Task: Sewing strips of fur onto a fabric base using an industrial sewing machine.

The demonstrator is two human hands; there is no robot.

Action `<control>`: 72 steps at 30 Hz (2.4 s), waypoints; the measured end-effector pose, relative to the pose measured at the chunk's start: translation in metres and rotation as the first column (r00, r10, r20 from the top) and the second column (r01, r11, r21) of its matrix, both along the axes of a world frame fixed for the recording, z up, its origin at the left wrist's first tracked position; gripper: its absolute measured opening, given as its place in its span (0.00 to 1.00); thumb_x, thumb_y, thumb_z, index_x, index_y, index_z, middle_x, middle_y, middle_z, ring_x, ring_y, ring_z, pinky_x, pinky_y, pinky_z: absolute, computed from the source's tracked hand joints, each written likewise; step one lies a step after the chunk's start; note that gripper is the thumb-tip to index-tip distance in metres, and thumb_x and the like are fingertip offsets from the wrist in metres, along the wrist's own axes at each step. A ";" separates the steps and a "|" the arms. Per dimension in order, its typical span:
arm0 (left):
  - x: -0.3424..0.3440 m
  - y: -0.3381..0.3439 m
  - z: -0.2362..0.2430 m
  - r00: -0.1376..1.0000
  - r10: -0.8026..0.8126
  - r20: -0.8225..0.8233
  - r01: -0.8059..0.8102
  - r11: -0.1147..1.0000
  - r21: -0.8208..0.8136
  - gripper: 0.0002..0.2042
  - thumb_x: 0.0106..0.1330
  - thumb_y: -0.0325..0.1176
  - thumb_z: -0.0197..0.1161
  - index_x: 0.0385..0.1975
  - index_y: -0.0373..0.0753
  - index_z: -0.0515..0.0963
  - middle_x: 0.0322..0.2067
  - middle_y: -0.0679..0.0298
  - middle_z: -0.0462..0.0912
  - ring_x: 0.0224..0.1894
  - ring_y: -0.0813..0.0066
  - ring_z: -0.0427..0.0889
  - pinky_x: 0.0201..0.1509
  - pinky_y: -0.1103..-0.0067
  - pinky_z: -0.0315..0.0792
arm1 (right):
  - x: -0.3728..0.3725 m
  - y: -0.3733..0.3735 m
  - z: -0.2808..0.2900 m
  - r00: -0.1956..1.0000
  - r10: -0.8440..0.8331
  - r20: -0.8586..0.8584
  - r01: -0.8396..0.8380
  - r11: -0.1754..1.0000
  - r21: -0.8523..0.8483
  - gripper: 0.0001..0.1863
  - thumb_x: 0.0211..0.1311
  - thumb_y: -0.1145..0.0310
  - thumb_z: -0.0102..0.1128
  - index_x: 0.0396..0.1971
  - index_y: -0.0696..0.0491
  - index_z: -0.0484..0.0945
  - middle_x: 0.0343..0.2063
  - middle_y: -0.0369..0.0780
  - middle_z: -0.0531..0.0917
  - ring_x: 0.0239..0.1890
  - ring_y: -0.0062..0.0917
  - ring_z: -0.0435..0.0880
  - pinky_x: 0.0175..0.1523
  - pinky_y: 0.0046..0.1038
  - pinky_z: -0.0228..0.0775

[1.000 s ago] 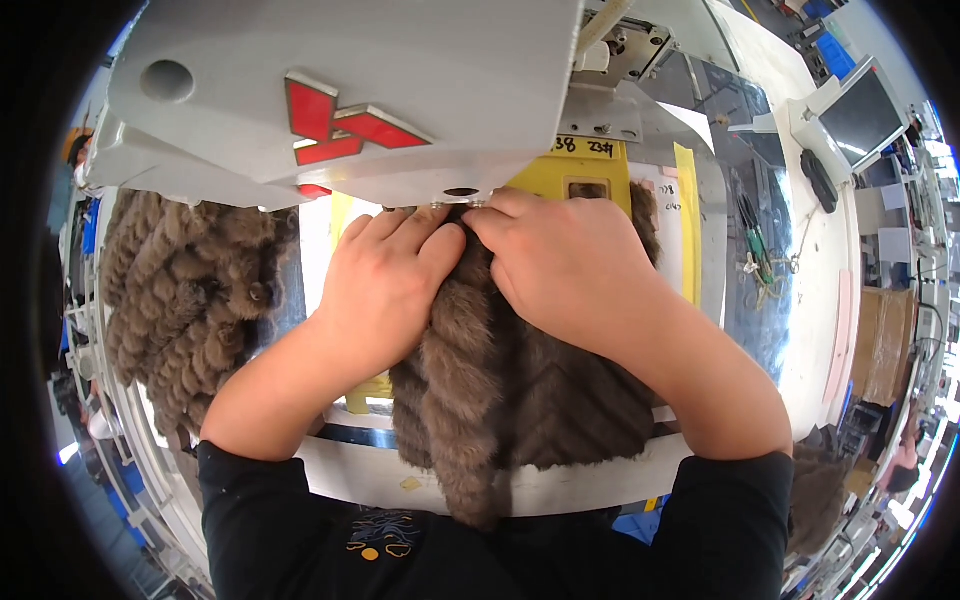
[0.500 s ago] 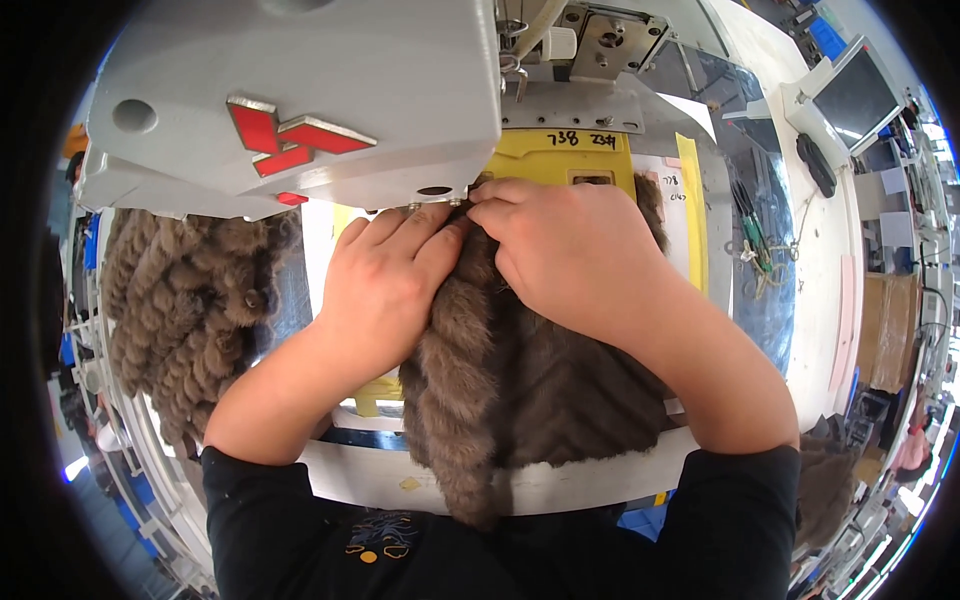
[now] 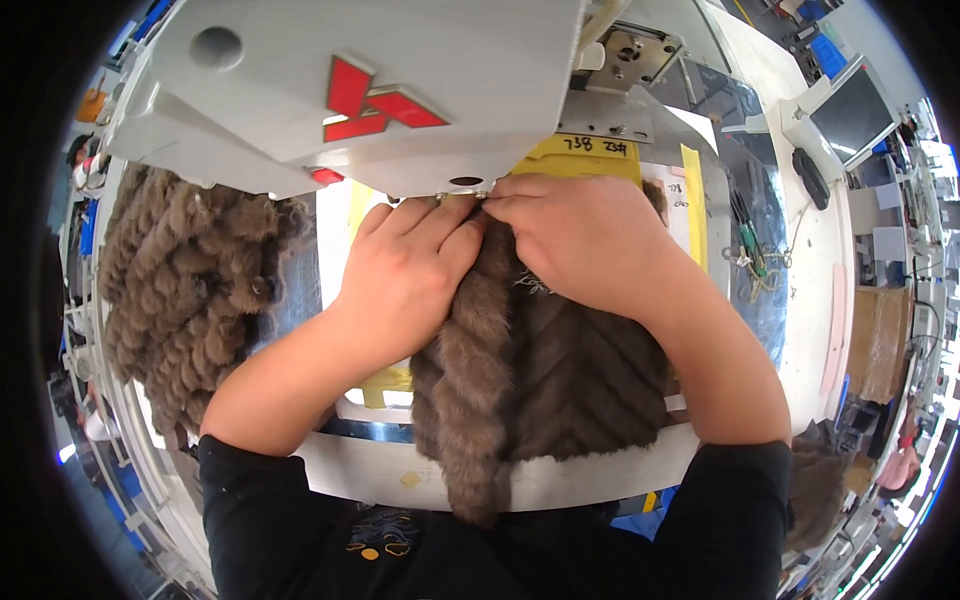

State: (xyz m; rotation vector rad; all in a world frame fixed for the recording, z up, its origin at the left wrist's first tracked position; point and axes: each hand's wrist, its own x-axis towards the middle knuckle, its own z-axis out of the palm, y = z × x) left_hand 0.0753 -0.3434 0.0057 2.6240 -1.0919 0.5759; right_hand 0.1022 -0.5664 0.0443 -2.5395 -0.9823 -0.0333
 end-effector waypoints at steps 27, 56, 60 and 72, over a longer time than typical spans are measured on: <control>-0.015 -0.002 0.012 0.976 -0.170 -0.139 0.175 0.984 0.022 0.21 0.60 0.30 0.56 0.52 0.27 0.78 0.50 0.48 0.81 0.54 0.58 0.82 0.54 0.69 0.72 | 0.006 0.001 0.006 0.995 -0.066 -0.073 0.065 0.998 -0.022 0.13 0.61 0.73 0.57 0.40 0.51 0.89 0.40 0.39 0.90 0.43 0.38 0.88 0.48 0.36 0.81; -0.006 0.005 0.023 0.985 0.031 -0.170 -0.004 0.988 0.156 0.24 0.59 0.29 0.57 0.57 0.29 0.78 0.56 0.53 0.82 0.55 0.61 0.80 0.54 0.70 0.73 | 0.040 0.005 -0.013 0.987 -0.149 -0.059 0.157 0.973 0.170 0.13 0.62 0.69 0.59 0.44 0.56 0.83 0.42 0.50 0.86 0.48 0.48 0.83 0.51 0.43 0.77; -0.007 0.009 0.026 0.985 0.064 -0.163 -0.029 0.977 0.212 0.25 0.58 0.29 0.58 0.57 0.30 0.78 0.56 0.55 0.83 0.51 0.64 0.82 0.48 0.71 0.74 | 0.041 0.011 -0.012 0.982 -0.157 -0.105 0.174 0.968 0.183 0.13 0.62 0.70 0.59 0.45 0.56 0.83 0.41 0.50 0.86 0.48 0.48 0.84 0.51 0.43 0.77; -0.004 0.015 0.019 0.972 0.010 -0.237 0.009 0.997 0.077 0.34 0.46 0.22 0.64 0.62 0.32 0.73 0.59 0.54 0.80 0.48 0.56 0.82 0.54 0.67 0.76 | 0.029 -0.008 -0.003 0.996 0.004 -0.087 0.003 0.996 0.088 0.14 0.62 0.72 0.54 0.40 0.54 0.88 0.41 0.45 0.89 0.45 0.44 0.86 0.52 0.40 0.78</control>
